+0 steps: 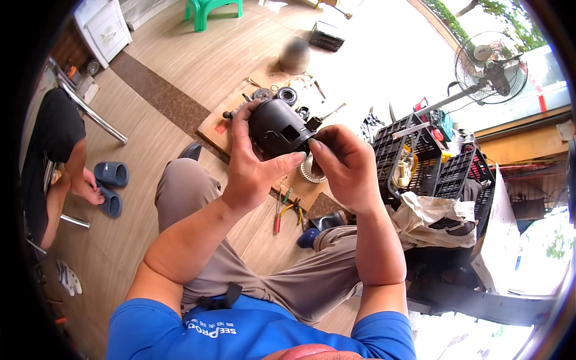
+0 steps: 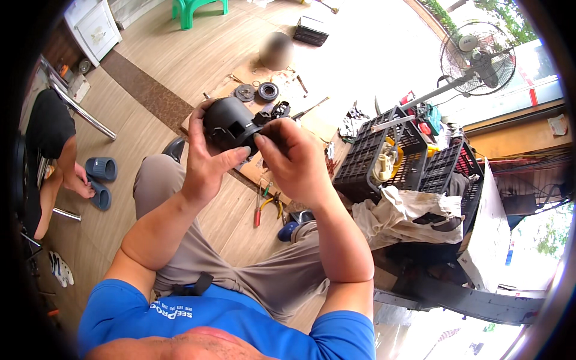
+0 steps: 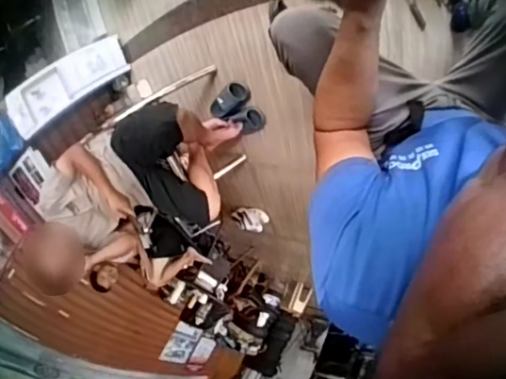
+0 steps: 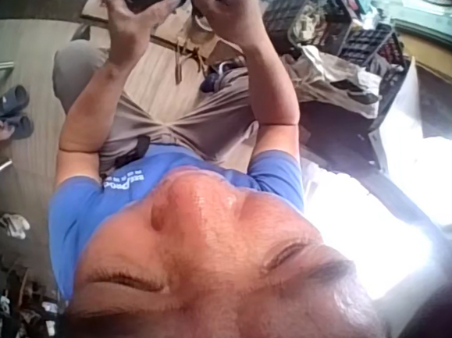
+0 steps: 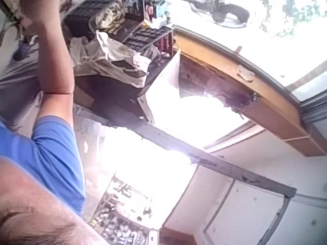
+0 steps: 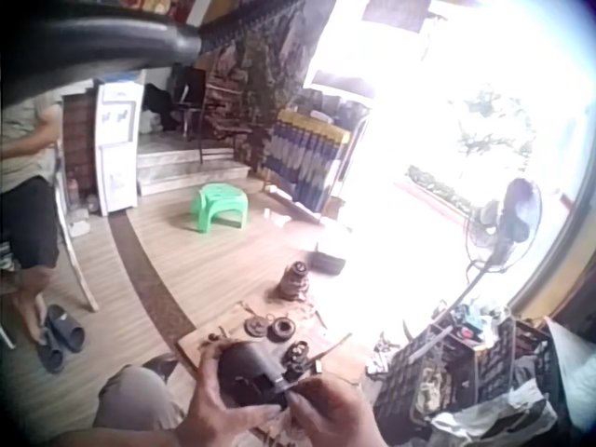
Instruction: The person disassembles and reassembles a black fan motor housing by removing small parts and using a screwdriver to tighten a screw on the casing before fitting it into a larger black plastic assembly.
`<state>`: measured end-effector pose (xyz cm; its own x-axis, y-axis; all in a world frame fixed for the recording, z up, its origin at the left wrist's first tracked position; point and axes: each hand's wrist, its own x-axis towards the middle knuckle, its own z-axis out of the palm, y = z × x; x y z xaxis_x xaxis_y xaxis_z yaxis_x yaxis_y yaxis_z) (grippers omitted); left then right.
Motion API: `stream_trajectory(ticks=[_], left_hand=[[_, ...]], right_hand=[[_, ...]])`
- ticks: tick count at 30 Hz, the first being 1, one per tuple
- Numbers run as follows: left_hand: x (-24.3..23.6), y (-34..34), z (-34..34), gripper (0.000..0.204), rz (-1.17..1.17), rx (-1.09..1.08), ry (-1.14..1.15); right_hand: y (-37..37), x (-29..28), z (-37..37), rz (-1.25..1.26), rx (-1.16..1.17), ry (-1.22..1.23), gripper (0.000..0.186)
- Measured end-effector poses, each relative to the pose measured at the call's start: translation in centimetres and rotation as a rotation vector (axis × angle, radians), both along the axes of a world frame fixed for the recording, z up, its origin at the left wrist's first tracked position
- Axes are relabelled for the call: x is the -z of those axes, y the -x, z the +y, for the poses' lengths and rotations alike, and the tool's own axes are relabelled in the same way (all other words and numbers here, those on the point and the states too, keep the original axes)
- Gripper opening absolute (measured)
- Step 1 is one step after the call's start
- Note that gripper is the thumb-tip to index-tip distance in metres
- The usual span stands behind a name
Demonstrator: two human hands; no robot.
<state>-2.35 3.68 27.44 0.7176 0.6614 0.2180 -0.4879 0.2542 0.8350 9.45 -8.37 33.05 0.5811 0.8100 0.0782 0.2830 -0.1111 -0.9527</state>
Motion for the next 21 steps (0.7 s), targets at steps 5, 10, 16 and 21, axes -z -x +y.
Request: stream_trajectory(ticks=[5, 10, 16, 21], left_hand=[[-0.1, -0.3, 0.2, 0.084, 0.024, 0.043, 0.110], [0.8, -0.9, 0.6, 0.069, 0.038, 0.034, 0.187], [2.3, -1.0, 1.5, 0.030, 0.122, 0.197, 0.249], [1.6, -0.9, 1.4, 0.023, 0.010, 0.293, 0.349]], right_hand=[[-0.1, 0.2, 0.5, -0.046, 0.038, -0.045, 0.008], [-0.3, 1.5, 1.5, -0.287, 0.114, -0.134, 0.016], [-1.7, 4.4, 2.9, -0.942, 0.137, -0.288, 0.010], [-1.2, 4.2, 3.4, -1.051, 0.085, -0.208, 0.009]])
